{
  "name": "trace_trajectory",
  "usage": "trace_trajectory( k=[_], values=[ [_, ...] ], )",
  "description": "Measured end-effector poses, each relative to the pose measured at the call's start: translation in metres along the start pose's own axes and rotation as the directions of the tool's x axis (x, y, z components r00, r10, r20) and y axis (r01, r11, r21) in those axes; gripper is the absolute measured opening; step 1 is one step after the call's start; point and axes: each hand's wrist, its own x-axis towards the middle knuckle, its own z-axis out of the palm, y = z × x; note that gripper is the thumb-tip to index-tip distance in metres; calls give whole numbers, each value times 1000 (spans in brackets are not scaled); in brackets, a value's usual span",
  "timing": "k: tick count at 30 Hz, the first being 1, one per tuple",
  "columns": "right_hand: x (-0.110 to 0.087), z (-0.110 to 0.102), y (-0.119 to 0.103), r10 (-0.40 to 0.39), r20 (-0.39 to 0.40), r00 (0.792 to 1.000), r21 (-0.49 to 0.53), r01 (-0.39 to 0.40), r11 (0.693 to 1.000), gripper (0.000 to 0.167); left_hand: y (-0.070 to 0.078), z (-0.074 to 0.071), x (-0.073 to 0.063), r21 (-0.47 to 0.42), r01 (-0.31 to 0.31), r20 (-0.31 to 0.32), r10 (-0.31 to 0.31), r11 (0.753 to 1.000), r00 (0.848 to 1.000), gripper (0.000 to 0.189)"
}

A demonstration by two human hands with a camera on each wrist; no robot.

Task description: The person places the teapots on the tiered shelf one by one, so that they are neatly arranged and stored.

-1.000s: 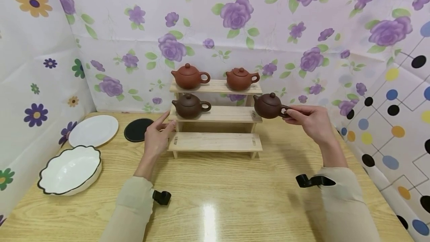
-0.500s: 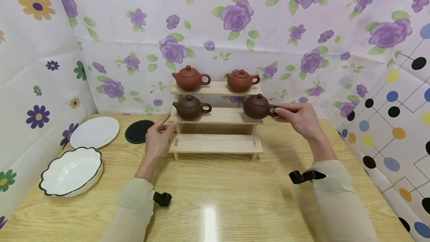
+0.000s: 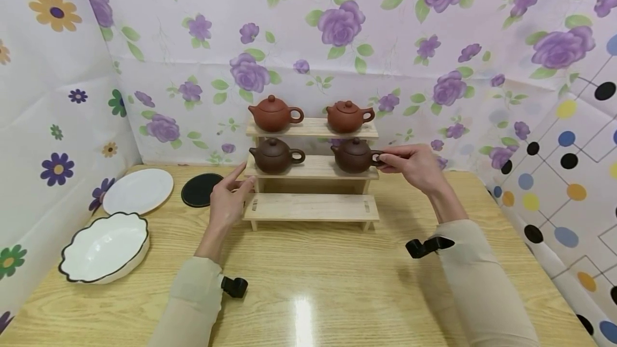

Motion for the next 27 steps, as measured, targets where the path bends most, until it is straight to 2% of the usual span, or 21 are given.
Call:
trace_trajectory(
  k=[20,27],
  values=[
    [14,13,5,-47,55,997,5,47,999,32,-1,0,0,3,-1,0,1,1000,1000,50],
    [17,15,5,-23,49,999,-11,24,1000,30,-1,0,0,7,-2,1,2,1000,1000,50]
  ],
)
